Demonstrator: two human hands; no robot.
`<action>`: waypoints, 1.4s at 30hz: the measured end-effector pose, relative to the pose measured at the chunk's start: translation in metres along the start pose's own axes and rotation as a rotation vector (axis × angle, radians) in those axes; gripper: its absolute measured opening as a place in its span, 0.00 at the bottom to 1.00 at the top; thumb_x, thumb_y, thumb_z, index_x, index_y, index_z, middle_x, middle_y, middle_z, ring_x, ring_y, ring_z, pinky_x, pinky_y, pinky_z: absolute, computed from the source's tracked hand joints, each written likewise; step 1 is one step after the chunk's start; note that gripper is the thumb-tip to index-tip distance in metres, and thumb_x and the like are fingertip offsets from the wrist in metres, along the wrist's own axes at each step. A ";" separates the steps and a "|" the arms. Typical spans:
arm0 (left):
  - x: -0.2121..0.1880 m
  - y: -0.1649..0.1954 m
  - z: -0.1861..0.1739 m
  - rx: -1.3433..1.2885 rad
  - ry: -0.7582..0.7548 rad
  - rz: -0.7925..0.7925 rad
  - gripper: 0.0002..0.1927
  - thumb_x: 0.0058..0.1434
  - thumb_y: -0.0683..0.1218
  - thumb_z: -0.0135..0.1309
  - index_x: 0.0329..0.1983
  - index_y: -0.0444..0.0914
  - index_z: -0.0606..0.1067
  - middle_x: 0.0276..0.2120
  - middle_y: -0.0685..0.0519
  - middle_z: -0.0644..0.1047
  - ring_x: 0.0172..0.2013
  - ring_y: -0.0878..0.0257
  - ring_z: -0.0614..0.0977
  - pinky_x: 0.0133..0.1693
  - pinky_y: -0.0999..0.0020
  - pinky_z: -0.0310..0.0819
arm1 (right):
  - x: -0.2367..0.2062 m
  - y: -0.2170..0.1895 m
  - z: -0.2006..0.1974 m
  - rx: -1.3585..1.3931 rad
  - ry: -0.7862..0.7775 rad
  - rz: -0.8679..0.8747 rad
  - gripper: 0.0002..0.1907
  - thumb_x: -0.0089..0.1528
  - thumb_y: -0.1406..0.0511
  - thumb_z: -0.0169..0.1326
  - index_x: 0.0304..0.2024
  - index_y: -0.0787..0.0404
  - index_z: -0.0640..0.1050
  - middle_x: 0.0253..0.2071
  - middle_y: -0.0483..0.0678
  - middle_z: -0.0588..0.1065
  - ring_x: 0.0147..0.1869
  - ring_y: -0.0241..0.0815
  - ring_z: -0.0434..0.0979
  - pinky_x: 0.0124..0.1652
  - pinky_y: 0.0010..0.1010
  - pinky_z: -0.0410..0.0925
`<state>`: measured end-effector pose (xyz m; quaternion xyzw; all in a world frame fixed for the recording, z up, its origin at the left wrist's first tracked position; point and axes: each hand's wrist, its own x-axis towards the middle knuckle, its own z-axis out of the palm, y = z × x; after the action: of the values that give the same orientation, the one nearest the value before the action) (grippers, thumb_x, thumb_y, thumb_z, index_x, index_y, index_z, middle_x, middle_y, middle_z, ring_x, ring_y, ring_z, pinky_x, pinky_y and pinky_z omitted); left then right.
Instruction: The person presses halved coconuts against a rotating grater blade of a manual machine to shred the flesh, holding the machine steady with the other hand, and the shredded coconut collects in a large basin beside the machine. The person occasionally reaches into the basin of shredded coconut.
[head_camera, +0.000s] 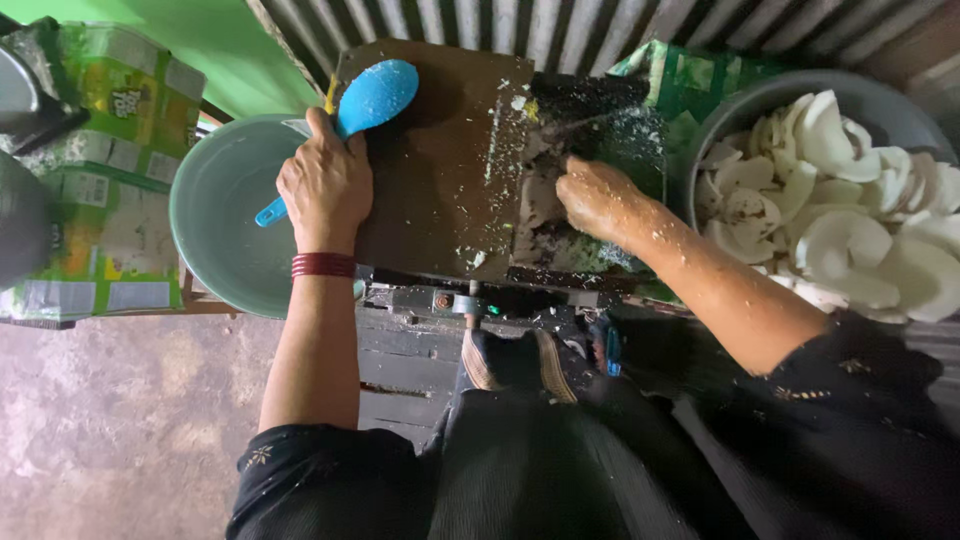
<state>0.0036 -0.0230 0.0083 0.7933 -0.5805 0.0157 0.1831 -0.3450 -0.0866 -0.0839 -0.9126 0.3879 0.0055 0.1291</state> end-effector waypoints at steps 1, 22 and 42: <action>0.000 -0.001 0.000 0.001 -0.008 -0.008 0.18 0.71 0.55 0.52 0.49 0.36 0.65 0.29 0.35 0.80 0.33 0.35 0.82 0.37 0.41 0.73 | 0.002 0.002 0.001 0.004 0.003 -0.034 0.04 0.51 0.73 0.55 0.26 0.70 0.80 0.37 0.66 0.75 0.41 0.67 0.79 0.41 0.52 0.73; 0.001 -0.005 0.007 0.004 0.013 0.017 0.18 0.69 0.54 0.52 0.48 0.37 0.65 0.29 0.37 0.80 0.33 0.37 0.82 0.37 0.43 0.74 | 0.015 -0.013 0.016 0.007 -0.025 -0.067 0.08 0.51 0.72 0.51 0.22 0.71 0.79 0.29 0.69 0.75 0.38 0.69 0.79 0.38 0.54 0.73; -0.005 -0.006 0.010 0.096 0.022 0.025 0.20 0.72 0.57 0.49 0.51 0.36 0.65 0.31 0.35 0.81 0.33 0.34 0.82 0.37 0.42 0.74 | 0.002 -0.032 0.025 0.065 0.111 -0.122 0.08 0.52 0.69 0.52 0.22 0.67 0.79 0.28 0.65 0.77 0.36 0.67 0.80 0.38 0.56 0.72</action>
<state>0.0057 -0.0194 -0.0040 0.7936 -0.5868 0.0545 0.1511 -0.3185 -0.0605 -0.1009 -0.9288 0.3381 -0.0653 0.1370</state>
